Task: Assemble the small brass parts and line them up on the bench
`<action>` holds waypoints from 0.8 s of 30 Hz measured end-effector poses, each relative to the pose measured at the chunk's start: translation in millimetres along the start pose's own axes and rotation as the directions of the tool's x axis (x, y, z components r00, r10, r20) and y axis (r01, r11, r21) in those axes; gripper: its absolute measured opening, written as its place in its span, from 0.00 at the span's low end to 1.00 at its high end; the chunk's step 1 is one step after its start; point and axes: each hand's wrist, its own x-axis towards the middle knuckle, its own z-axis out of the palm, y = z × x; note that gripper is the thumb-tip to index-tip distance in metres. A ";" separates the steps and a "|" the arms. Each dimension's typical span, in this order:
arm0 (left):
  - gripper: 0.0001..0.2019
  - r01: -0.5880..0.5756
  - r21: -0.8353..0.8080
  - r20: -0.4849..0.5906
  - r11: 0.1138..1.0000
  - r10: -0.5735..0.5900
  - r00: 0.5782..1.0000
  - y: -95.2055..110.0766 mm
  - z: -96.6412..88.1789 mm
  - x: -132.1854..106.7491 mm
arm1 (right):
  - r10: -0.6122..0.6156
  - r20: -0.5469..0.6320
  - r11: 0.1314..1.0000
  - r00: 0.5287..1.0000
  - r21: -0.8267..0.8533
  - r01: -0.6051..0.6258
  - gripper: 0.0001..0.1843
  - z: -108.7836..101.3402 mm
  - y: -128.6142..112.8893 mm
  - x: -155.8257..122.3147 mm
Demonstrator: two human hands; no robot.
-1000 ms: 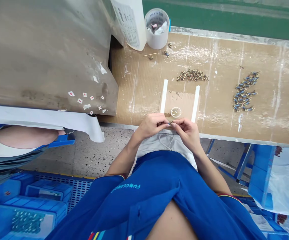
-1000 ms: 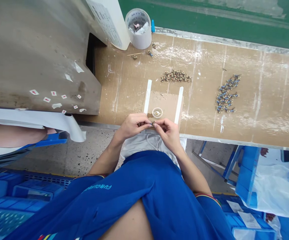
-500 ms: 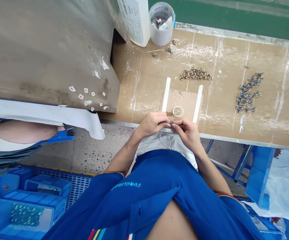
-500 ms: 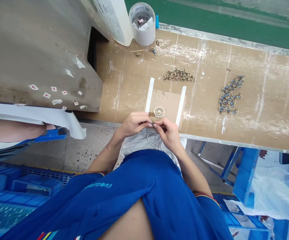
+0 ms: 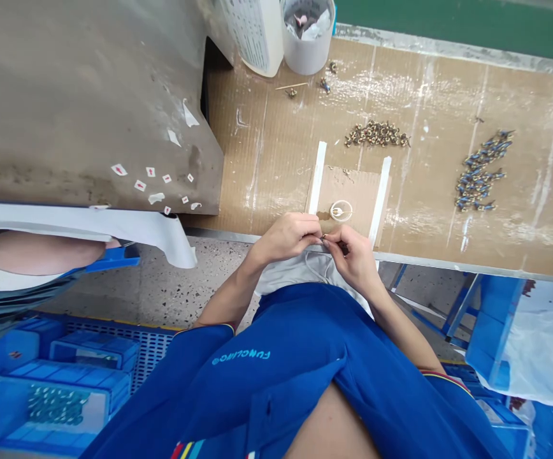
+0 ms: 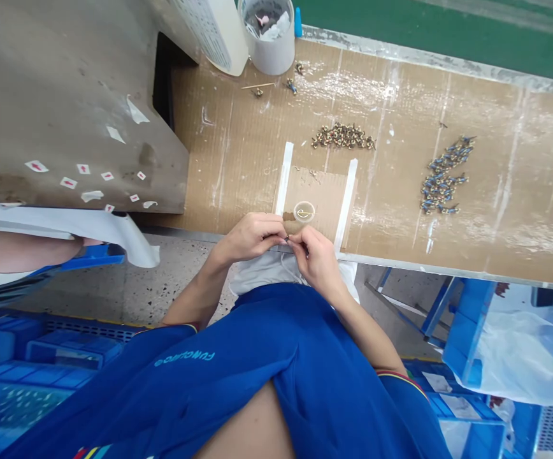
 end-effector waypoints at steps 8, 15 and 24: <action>0.10 -0.027 -0.056 -0.053 0.998 0.024 0.998 -2.5 1.5 -3.6 | 0.012 0.058 0.996 0.998 0.084 -0.016 0.09 -2.5 6.0 5.0; 0.12 0.008 -0.109 -0.090 0.994 -0.018 0.996 0.0 2.4 -3.2 | 0.129 0.047 0.953 0.990 0.270 -0.137 0.08 -5.0 9.9 7.7; 0.10 -0.056 -0.131 -0.175 0.990 0.032 0.984 0.0 3.5 -1.9 | 0.188 0.015 0.915 0.982 0.362 -0.181 0.09 -3.0 11.3 6.2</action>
